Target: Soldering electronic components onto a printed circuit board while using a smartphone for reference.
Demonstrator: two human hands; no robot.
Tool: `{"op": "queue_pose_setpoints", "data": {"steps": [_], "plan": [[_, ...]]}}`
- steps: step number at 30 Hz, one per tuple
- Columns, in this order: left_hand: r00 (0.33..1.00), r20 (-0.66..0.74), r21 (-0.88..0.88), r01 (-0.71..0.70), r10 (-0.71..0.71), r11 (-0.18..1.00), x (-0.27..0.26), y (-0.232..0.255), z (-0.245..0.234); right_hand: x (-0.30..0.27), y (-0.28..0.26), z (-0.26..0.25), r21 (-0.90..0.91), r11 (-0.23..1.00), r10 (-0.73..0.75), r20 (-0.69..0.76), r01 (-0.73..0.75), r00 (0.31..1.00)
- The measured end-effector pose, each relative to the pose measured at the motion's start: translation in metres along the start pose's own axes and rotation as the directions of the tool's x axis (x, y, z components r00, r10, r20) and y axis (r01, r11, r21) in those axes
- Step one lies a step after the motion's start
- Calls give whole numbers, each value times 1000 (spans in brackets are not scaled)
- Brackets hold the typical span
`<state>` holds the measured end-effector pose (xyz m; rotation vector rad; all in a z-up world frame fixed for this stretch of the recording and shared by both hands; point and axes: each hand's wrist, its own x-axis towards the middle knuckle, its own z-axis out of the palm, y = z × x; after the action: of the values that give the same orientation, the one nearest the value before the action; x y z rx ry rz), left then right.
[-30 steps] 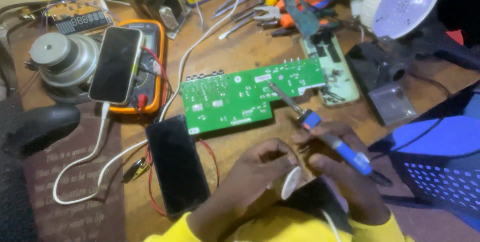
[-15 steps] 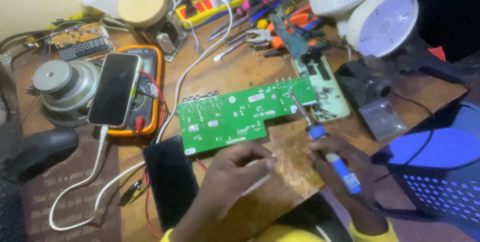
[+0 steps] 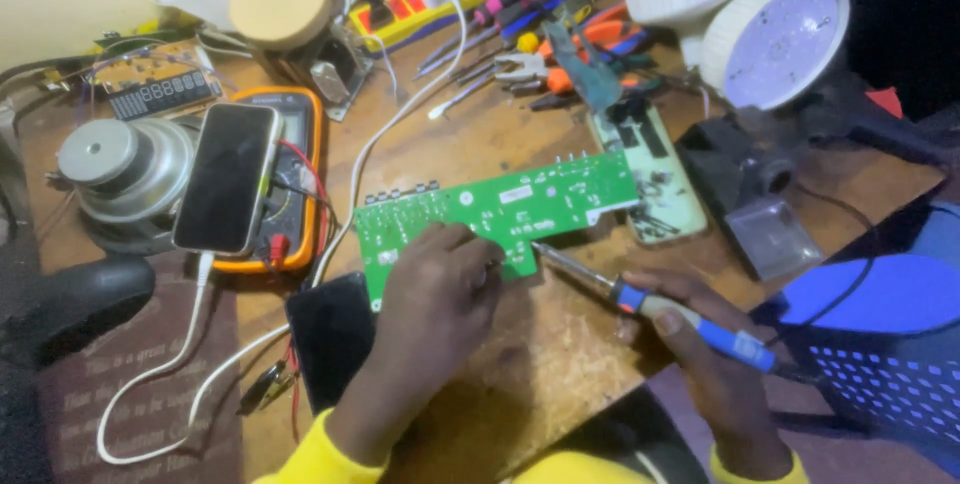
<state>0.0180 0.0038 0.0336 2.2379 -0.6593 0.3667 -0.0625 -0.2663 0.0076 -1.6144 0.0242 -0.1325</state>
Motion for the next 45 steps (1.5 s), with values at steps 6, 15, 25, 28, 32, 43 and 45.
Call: {"op": "queue_pose_setpoints", "data": {"steps": [6, 15, 25, 28, 32, 43, 45], "plan": [[998, -47, -14, -52, 51, 999, -4, -1, 7, -3, 7, -2, 21, 995, 96, -6, -96, 995], [997, -68, -7, -28, 27, 1000, -5, -1, 12, 3, 13, -7, 31, 992, 119, 75, -121, 990], [998, -59, 19, -17, 19, 1000, -7, 2, 12, 15, -5, 0, 105, 982, 151, 55, -156, 987], [998, -58, 1, -21, 21, 1000, -7, 2, 11, 17, -12, 4, 84, 986, 138, 44, -142, 989], [998, -65, 9, -4, 5, 1000, -9, 1, 13, 15, -20, 5, -5, 982, 188, 6, -188, 982], [996, -86, 25, -13, 15, 1000, -9, 2, 15, 12, -12, 1, -4, 982, 191, 9, -191, 982], [997, -73, 37, -12, 15, 999, -9, 2, 15, 12, -12, 1, -17, 990, 141, 38, -141, 989]]}}
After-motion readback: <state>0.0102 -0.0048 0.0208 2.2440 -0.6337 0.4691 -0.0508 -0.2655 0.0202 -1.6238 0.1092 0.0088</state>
